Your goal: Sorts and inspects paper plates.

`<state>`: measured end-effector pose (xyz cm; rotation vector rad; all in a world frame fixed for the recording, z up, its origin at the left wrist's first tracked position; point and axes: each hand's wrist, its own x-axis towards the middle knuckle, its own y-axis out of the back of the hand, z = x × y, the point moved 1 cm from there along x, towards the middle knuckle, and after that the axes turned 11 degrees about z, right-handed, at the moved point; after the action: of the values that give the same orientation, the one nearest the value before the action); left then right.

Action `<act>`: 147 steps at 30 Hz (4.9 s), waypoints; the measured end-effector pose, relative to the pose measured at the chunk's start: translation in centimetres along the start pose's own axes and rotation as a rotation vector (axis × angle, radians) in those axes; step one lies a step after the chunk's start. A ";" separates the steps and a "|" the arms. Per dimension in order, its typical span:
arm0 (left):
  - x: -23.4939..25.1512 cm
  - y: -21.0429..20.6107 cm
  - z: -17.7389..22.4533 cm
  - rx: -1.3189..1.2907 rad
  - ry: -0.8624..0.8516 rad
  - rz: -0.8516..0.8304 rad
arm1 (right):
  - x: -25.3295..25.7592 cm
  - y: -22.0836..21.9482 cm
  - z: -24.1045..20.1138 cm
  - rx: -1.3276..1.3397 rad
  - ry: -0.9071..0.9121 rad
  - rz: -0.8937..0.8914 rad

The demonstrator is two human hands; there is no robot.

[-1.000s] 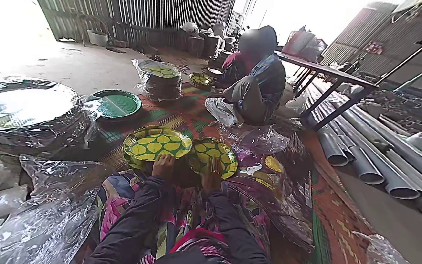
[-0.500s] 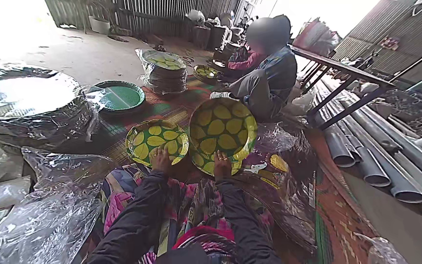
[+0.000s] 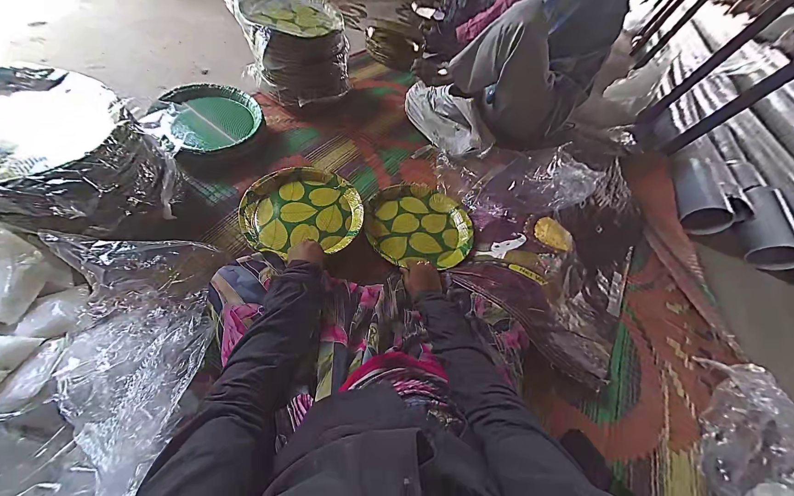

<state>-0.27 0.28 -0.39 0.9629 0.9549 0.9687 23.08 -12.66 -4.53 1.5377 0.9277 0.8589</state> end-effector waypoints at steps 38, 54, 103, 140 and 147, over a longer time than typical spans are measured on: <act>-0.6 -0.5 0.4 0.099 0.085 0.039 | -0.2 -0.2 0.8 0.047 -0.102 -0.044; -2.1 -1.6 0.7 -0.318 -0.533 1.082 | 1.3 6.3 -5.3 0.123 0.449 0.943; -1.1 -3.0 1.2 -0.343 -0.403 0.802 | 1.8 5.6 -1.0 0.080 0.281 1.057; -1.2 -2.6 1.2 -0.297 -0.303 0.789 | 0.6 6.7 -0.5 0.007 0.207 1.044; 0.0 -2.7 2.2 0.082 0.074 0.050 | 1.9 1.6 2.2 -0.045 -0.036 -0.175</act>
<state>2.35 -0.90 -2.33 1.0293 1.0432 1.0189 26.06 -12.01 -3.15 1.4066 0.9940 0.7203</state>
